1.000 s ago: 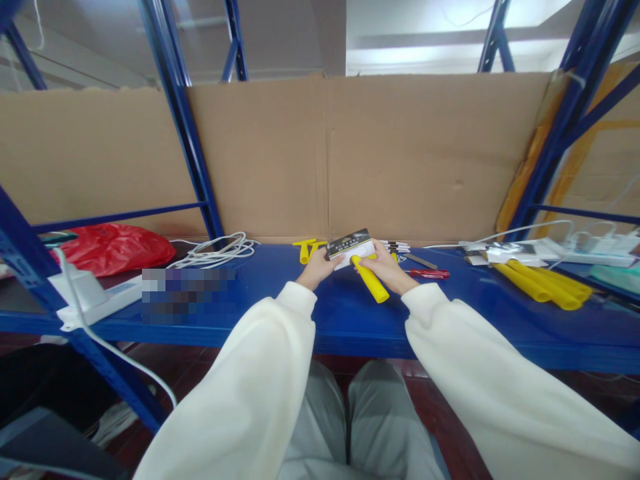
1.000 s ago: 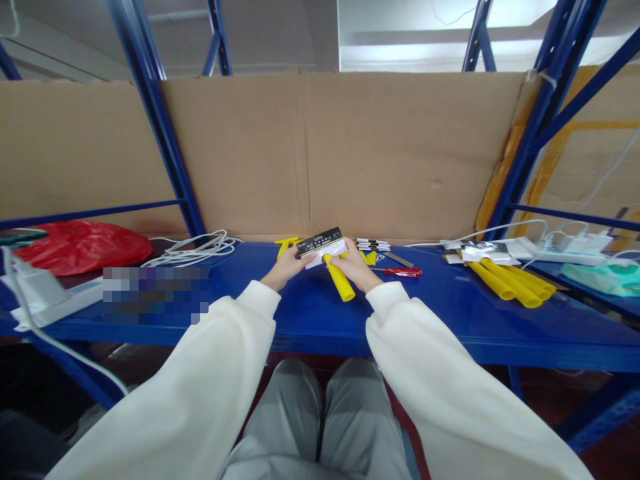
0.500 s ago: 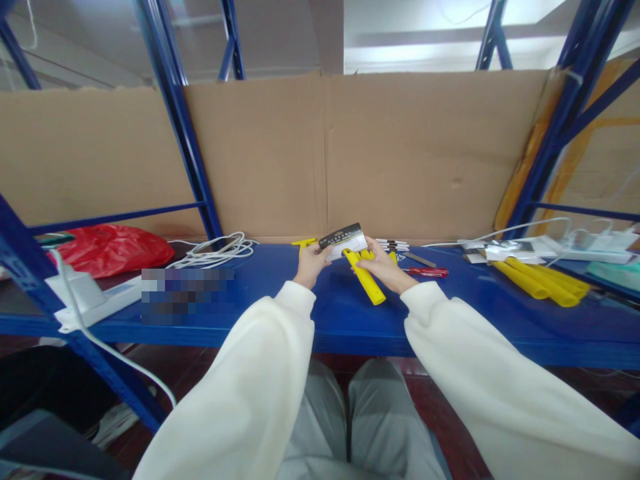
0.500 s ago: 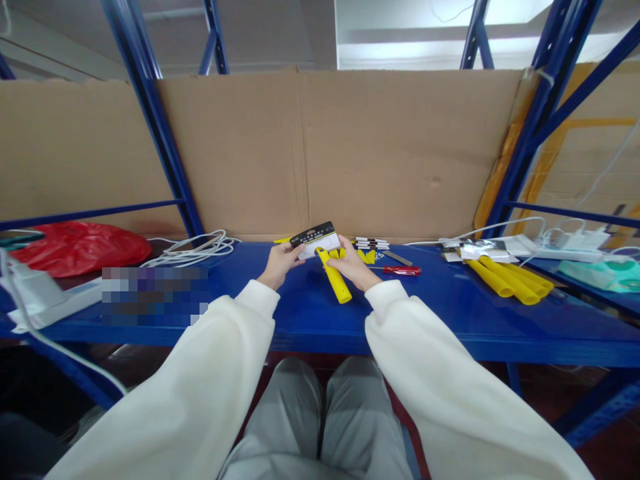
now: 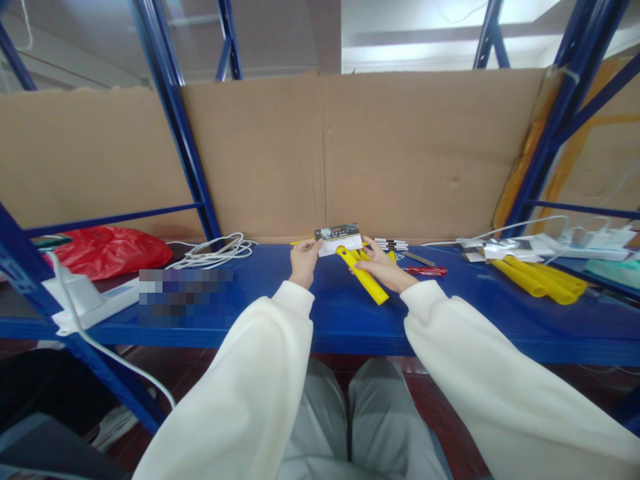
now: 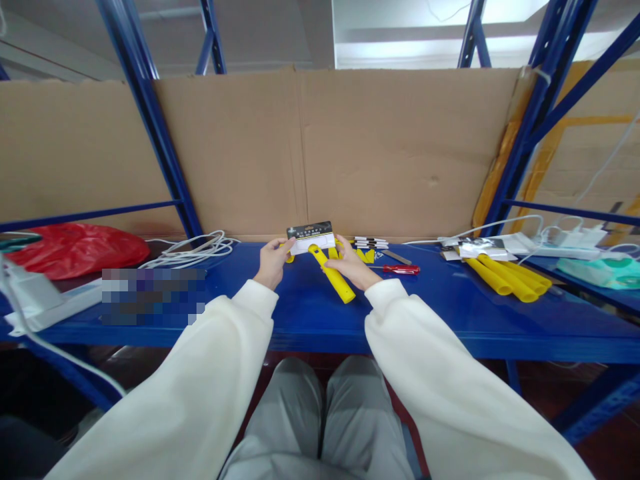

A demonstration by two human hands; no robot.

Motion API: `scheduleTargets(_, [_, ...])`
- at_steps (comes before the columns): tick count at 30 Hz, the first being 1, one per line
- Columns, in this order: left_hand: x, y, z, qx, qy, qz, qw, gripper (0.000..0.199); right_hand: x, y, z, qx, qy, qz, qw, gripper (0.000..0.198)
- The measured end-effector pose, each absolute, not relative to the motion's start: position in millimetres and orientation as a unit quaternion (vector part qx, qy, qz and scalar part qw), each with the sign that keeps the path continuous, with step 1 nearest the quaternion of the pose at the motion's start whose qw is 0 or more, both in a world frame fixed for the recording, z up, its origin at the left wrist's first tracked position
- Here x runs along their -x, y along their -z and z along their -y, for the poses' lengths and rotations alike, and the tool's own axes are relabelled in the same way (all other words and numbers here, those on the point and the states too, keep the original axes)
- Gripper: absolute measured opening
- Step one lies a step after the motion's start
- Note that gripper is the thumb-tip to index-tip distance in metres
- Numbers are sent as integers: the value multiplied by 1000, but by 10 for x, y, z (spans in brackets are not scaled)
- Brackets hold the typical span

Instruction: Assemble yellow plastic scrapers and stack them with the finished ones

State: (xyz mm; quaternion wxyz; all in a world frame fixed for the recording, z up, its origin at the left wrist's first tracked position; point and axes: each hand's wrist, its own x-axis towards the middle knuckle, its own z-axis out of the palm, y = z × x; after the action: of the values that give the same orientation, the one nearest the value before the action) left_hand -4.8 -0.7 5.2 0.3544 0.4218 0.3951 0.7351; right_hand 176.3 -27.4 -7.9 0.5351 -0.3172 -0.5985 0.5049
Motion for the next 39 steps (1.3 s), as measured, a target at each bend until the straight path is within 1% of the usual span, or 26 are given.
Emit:
scheduleTargets(4, [58, -34, -5, -424, -749, -387, 330, 28, -1751, 73, 268, 324, -561, 581, 493, 73])
scheduleTargets(6, [59, -40, 7, -417, -755, -391, 322, 27, -1740, 68, 269, 323, -573, 577, 485, 72])
scheduleTargets(12, [49, -60, 18, -395, -733, -417, 366, 29, -1760, 62, 301, 311, -573, 584, 483, 89])
scheduleTargets(14, [43, -64, 19, -400, -723, -412, 384, 30, -1779, 66, 305, 315, -561, 593, 485, 91])
scheduleTargets(16, [37, -70, 30, -407, -707, -407, 411, 31, -1794, 70, 298, 323, -544, 600, 490, 84])
scheduleTargets(21, [26, -97, 95, -424, -661, -391, 480, 32, -1789, 57, 281, 337, -509, 621, 492, 45])
scheduleTargets(23, [18, -116, 125, -417, -656, -397, 488, 31, -1778, 42, 293, 341, -510, 625, 483, 40])
scheduleTargets(28, [7, -173, 212, -407, -646, -411, 498, 29, -1772, 13, 326, 356, -507, 617, 486, 46])
scheduleTargets(33, [16, -214, 326, -466, -547, -425, 551, 9, -1812, -5, 303, 380, -479, 614, 498, 57])
scheduleTargets(36, [16, -231, 377, -494, -518, -425, 554, 8, -1810, -15, 294, 394, -471, 613, 497, 59])
scheduleTargets(39, [12, -249, 405, -494, -529, -428, 541, 9, -1777, -13, 315, 399, -466, 615, 495, 59])
